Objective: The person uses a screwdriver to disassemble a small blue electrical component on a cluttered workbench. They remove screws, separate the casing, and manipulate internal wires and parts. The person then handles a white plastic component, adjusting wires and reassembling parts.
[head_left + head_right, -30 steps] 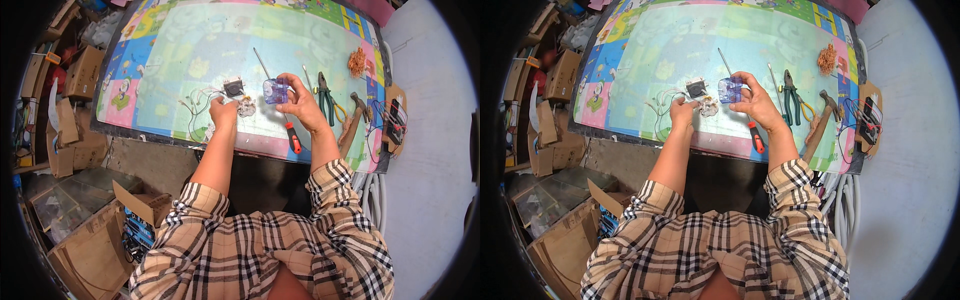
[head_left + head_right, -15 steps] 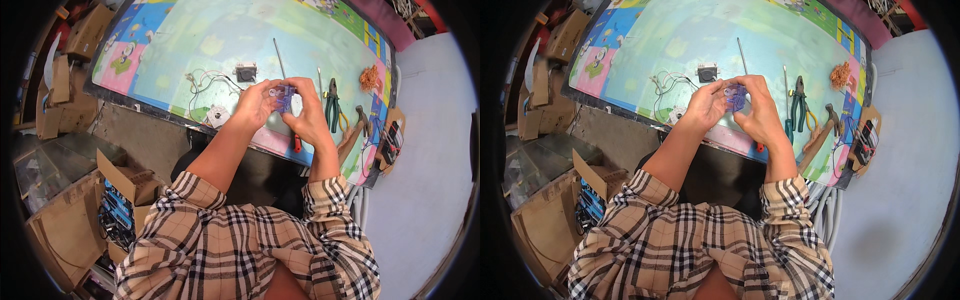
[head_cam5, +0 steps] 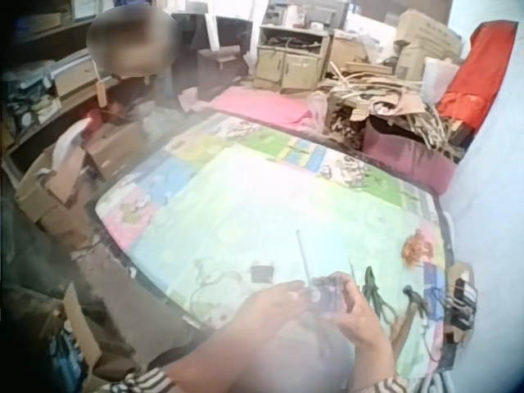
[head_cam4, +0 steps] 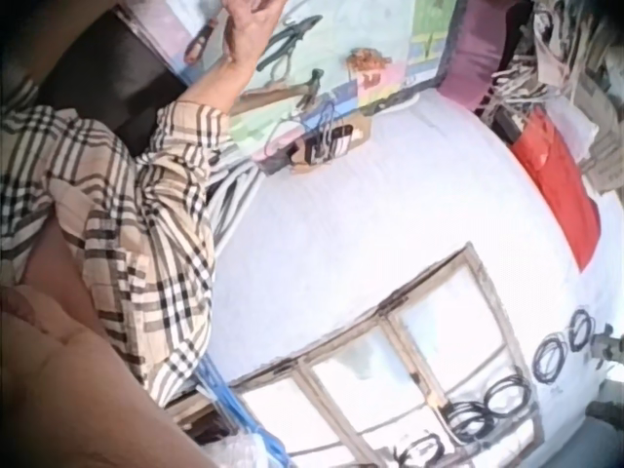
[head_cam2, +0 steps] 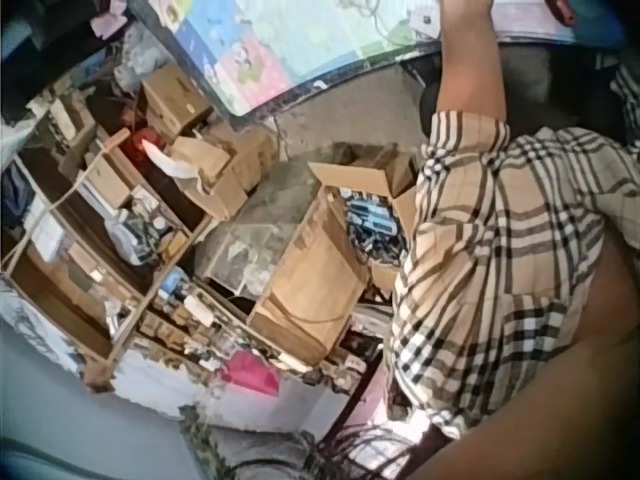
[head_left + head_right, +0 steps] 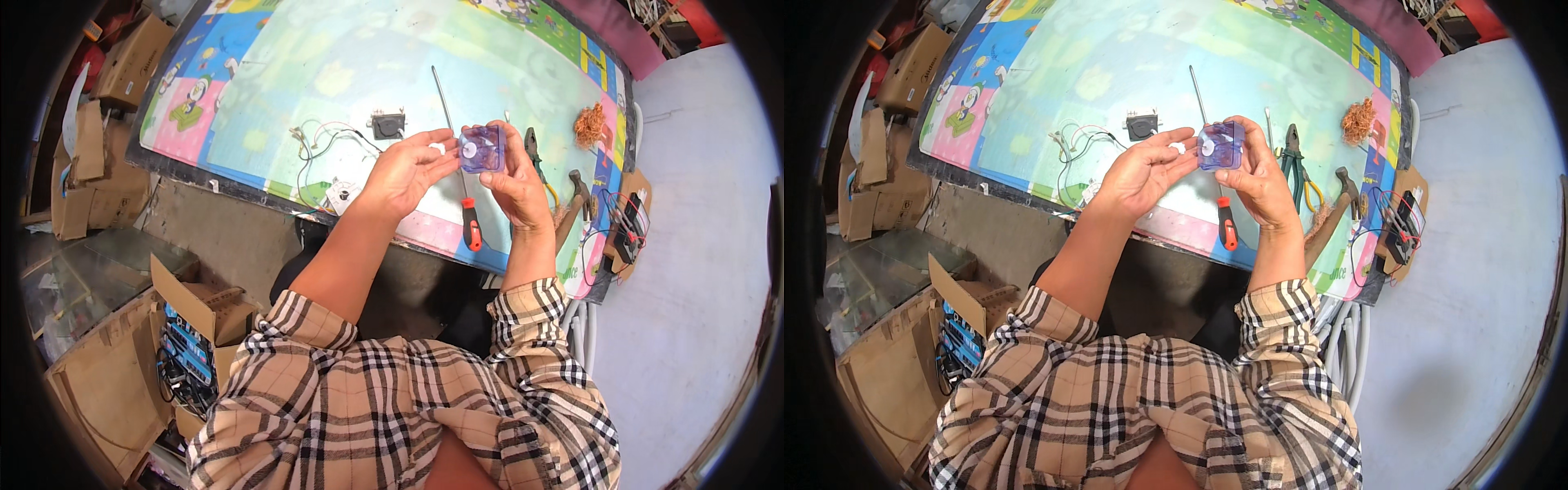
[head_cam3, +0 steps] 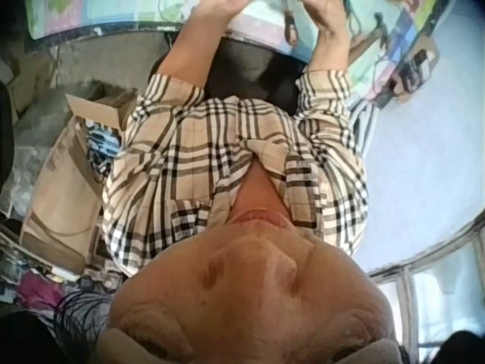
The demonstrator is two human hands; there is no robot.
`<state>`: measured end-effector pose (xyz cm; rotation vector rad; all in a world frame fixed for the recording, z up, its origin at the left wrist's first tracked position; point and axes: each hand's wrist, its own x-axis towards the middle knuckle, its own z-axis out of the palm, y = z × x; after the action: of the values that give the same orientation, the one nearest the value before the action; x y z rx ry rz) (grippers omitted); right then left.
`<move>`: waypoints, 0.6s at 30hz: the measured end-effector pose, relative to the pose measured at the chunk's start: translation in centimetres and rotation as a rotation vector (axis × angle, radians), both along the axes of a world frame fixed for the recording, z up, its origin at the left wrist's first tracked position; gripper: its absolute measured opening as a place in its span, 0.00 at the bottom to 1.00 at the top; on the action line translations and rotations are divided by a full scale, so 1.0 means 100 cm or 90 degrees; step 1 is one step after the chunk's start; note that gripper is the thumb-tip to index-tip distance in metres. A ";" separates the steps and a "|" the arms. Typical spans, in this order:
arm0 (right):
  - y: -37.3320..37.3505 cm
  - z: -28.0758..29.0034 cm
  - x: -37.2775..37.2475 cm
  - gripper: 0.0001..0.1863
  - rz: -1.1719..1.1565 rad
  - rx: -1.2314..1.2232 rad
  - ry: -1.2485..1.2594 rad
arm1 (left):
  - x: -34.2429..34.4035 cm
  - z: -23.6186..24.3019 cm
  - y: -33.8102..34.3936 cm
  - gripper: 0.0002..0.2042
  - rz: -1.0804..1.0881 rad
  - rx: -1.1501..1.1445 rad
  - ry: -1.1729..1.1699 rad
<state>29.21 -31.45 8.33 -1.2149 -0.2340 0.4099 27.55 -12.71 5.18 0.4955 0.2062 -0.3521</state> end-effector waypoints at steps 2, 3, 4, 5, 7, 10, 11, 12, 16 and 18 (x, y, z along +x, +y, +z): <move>0.003 0.003 -0.002 0.42 0.007 0.034 0.013 | -0.001 0.003 0.000 0.19 -0.010 0.033 -0.010; 0.003 0.006 -0.003 0.42 0.007 0.046 0.018 | -0.001 0.007 0.000 0.19 -0.015 0.045 -0.008; 0.002 0.008 -0.004 0.43 0.007 0.058 0.023 | -0.001 0.010 0.000 0.18 -0.020 0.058 -0.006; -0.002 0.006 -0.002 0.42 0.003 0.060 0.022 | -0.001 0.011 0.001 0.17 -0.024 0.074 -0.009; -0.001 0.005 -0.002 0.42 -0.007 0.034 -0.002 | -0.001 0.007 0.003 0.16 -0.027 0.108 -0.013; -0.002 0.005 -0.001 0.41 -0.014 -0.021 -0.030 | -0.002 0.006 0.002 0.14 -0.011 0.171 -0.033; -0.002 0.005 -0.001 0.41 -0.014 -0.042 -0.039 | -0.002 0.007 0.002 0.14 -0.019 0.220 -0.061; -0.002 0.006 -0.002 0.41 -0.009 -0.061 -0.036 | -0.003 0.009 0.000 0.14 -0.028 0.268 -0.089; -0.001 0.007 -0.004 0.41 0.015 -0.131 -0.044 | -0.005 0.014 -0.006 0.14 -0.064 0.471 -0.148; 0.000 0.007 -0.005 0.41 0.024 -0.144 -0.048 | -0.005 0.010 -0.009 0.13 -0.046 0.516 -0.163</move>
<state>28.70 -31.40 9.03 -1.4521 -0.2808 0.4322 27.06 -13.63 6.21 1.3419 0.0732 -0.2620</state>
